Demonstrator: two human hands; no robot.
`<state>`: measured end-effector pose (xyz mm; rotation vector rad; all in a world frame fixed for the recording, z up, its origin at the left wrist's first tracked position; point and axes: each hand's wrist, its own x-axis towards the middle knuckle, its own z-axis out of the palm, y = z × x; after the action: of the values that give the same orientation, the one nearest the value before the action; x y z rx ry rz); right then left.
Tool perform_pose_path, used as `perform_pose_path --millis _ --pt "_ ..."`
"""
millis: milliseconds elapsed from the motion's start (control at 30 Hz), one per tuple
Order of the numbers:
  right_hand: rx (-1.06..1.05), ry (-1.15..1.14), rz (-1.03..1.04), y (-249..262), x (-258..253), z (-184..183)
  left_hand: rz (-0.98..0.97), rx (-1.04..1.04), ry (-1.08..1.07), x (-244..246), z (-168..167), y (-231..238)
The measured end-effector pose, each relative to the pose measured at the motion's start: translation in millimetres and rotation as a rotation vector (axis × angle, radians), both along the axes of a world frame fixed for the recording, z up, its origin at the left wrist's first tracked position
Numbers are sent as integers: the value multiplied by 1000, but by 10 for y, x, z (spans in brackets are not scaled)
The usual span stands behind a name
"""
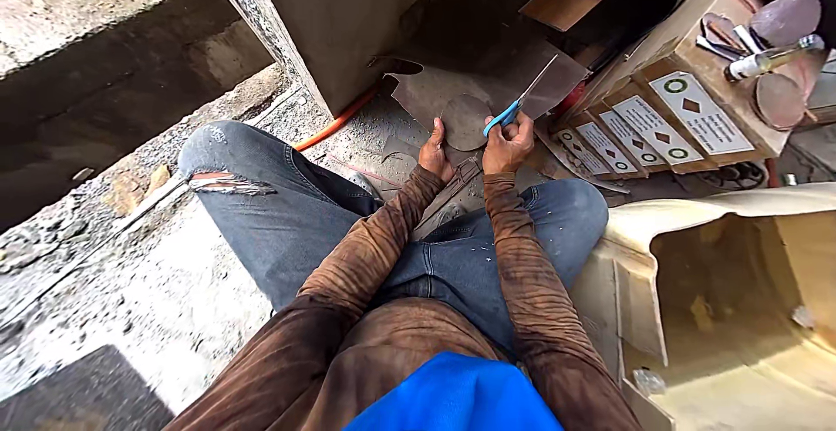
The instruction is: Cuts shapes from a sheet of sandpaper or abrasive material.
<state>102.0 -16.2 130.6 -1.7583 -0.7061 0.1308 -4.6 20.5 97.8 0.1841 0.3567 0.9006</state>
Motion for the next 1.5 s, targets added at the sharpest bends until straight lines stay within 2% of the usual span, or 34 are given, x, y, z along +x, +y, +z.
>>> perform_pose_path --millis 267,533,600,800,1033,1500 --pt "-62 -54 116 -292 -66 -54 -45 1 29 -34 24 5" --pt "-278 -212 169 -294 -25 160 -11 65 127 -57 84 31" --pt "-290 -236 147 -205 93 115 -11 85 159 -61 135 35" --pt "-262 -183 192 -235 203 105 -39 80 97 -89 192 25" --pt "-187 -143 212 -240 213 27 -20 76 121 -110 186 42" --pt "-188 -205 192 -225 176 -87 -2 73 141 -107 175 81"
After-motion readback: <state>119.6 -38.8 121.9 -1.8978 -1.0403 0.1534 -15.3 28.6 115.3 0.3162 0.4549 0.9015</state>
